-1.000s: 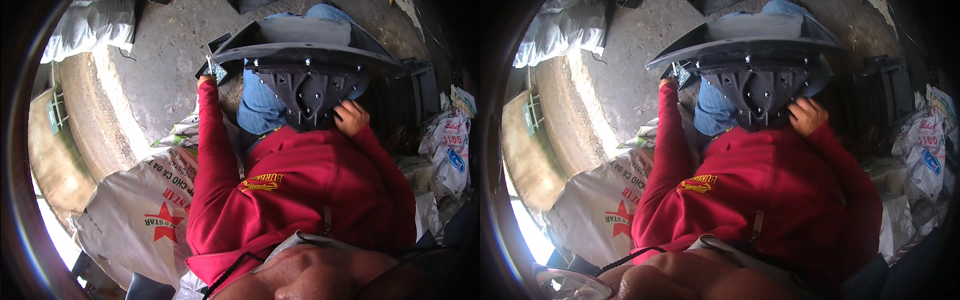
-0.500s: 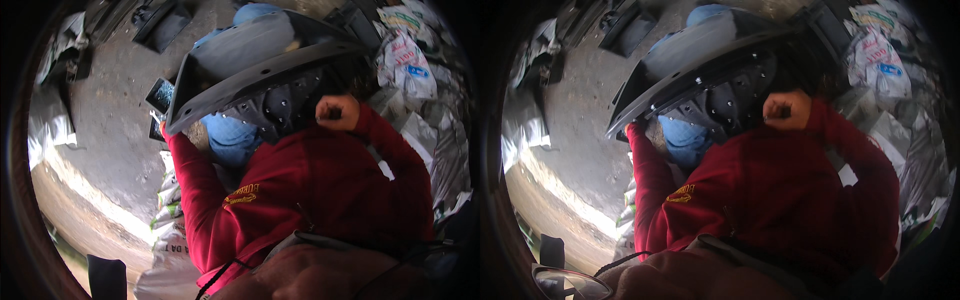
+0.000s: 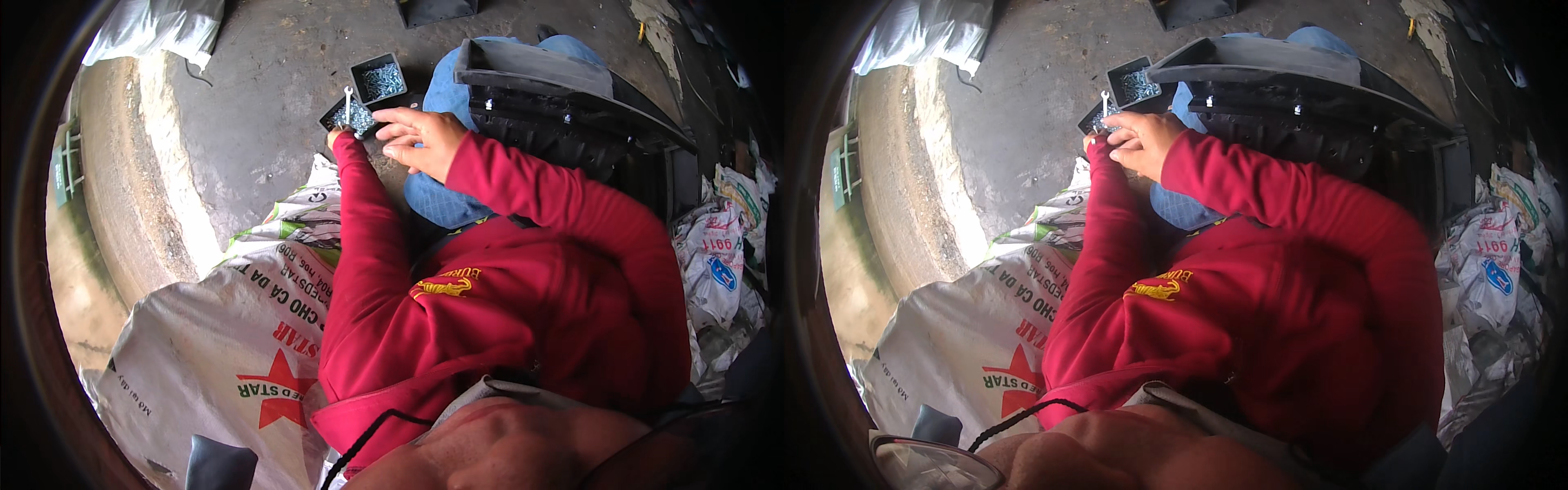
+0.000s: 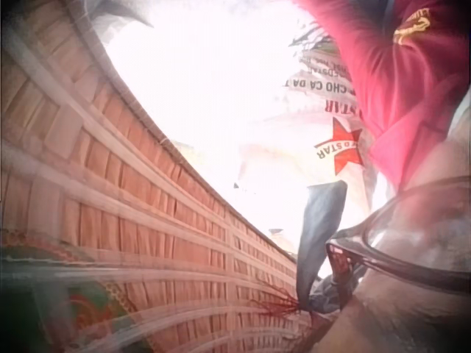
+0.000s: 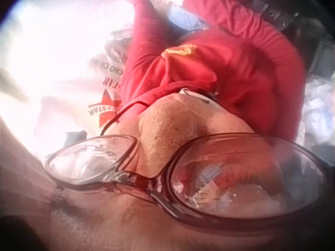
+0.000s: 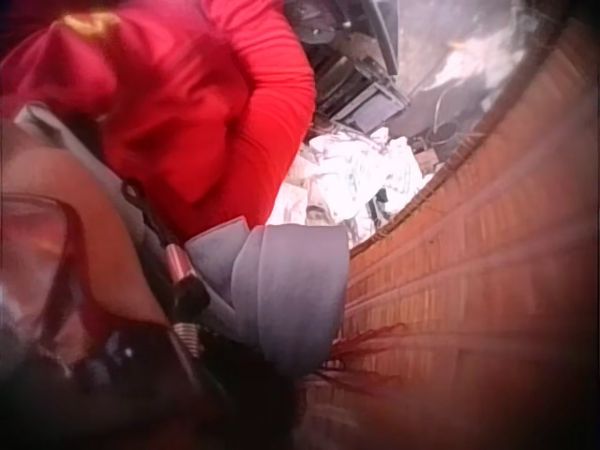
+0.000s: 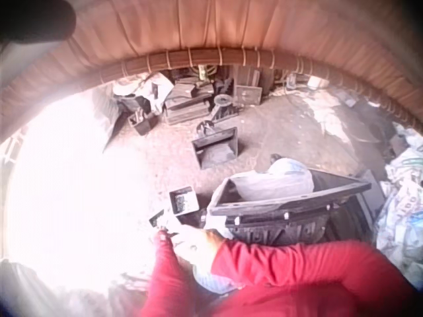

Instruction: The person sits on the floor and assembles a metal frame by inserting and tightening screws with a screwdriver. They handle multiple metal components, aligning and securing them together.

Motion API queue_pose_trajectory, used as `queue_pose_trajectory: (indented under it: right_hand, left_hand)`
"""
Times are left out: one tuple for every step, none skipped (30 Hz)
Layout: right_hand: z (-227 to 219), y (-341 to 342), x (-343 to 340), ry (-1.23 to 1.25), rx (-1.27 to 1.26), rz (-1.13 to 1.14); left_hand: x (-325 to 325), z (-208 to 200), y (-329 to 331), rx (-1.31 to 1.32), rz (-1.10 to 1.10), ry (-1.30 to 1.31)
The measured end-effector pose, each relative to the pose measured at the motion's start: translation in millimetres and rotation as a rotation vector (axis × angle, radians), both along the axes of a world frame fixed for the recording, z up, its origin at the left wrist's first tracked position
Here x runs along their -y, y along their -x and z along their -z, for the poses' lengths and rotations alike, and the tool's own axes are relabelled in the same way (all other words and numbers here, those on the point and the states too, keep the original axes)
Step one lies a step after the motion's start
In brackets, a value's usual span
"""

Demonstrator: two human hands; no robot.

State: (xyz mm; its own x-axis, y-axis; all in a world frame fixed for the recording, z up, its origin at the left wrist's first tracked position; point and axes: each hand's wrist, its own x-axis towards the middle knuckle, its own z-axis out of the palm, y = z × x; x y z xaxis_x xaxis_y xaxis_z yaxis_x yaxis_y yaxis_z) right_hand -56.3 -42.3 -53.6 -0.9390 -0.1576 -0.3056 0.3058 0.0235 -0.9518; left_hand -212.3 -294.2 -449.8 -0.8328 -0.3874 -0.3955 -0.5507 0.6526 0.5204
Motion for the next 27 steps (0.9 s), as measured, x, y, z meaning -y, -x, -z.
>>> queue_pose_trajectory:
  right_hand:
    - [6,-5,2,0.025,0.007,-0.02]
    - [15,-13,-8,0.025,0.025,0.023]
    - [11,-23,-11,0.078,0.023,-0.033]
    - [6,-35,-22,0.043,-0.007,-0.107]
    - [-3,-48,-35,0.044,0.021,-0.145]
    - [-22,-61,-51,0.047,0.052,-0.173]
    - [-36,-72,-65,0.033,0.092,-0.189]
    - [-43,-81,-74,-0.035,0.024,-0.162]
    - [-50,-94,-86,-0.108,-0.042,-0.113]
    - [-56,-104,-96,-0.185,-0.107,-0.077]
    - [-60,-114,-106,-0.195,-0.136,-0.036]
    - [-61,-126,-116,-0.216,-0.161,0.041]
    - [-66,-133,-122,-0.219,-0.196,0.074]
    - [-70,-140,-127,-0.258,-0.193,0.121]
    - [-72,-148,-130,-0.237,-0.207,0.194]
    - [-68,-155,-130,-0.201,-0.229,0.257]
    - [-65,-160,-131,-0.17,-0.251,0.312]
    - [-64,-163,-133,-0.206,-0.32,0.321]
    - [-60,-163,-131,-0.177,-0.365,0.368]
    - [-58,-163,-129,-0.15,-0.388,0.437]
    - [-57,-163,-128,-0.122,-0.411,0.503]
    - [-59,-165,-131,-0.111,-0.398,0.522]
    - [-63,-168,-135,-0.1,-0.386,0.54]
    - [-65,-170,-139,-0.096,-0.369,0.56]
    - [-65,-173,-145,-0.219,-0.437,0.598]
    - [-65,-176,-153,-0.343,-0.503,0.635]
    - [-63,-179,-162,-0.459,-0.567,0.664]
  left_hand:
    - [-4,-1,-15,-0.044,-0.025,-0.045]
    - [-48,-35,-19,0.022,-0.137,-0.123]
    - [-22,-31,-30,0.057,-0.209,-0.258]
    - [-28,-45,-41,0.1,-0.244,-0.33]
    - [-33,-61,-52,0.142,-0.274,-0.404]
    - [-34,-72,-60,0.124,-0.287,-0.476]
    - [-44,-78,-68,0.119,-0.29,-0.564]
    - [-45,-88,-69,0.164,-0.193,-0.602]
    - [-49,-111,-61,0.185,-0.035,-0.622]
    - [-56,-124,-64,-0.013,-0.144,-0.87]
    - [-57,-146,-59,-0.03,-0.128,-0.986]
    - [-89,-222,-64,-0.058,-0.033,-0.947]
    - [-91,-265,-71,-0.061,0.057,-1.006]
    - [-93,-297,-76,-0.059,0.21,-1.057]
    - [-102,-339,-86,-0.056,0.31,-1.019]
    - [-104,-369,-97,-0.123,0.507,-1.044]
    - [-113,-397,-110,-0.147,0.7,-1.131]
    - [-132,-420,-125,-0.139,0.808,-1.141]
    - [-152,-441,-143,-0.058,0.83,-1.191]
    - [-177,-456,-158,-0.065,0.916,-1.126]
    - [-198,-463,-169,-0.075,0.999,-1.059]
    - [-213,-464,-176,-0.107,1.079,-1.028]
    - [-227,-464,-181,-0.139,1.159,-0.996]
    - [-243,-476,-184,-0.351,1.298,-0.793]
    - [-253,-478,-185,-0.394,1.318,-0.754]
    - [-262,-478,-184,-0.437,1.337,-0.714]
    - [-271,-480,-184,-0.48,1.348,-0.666]
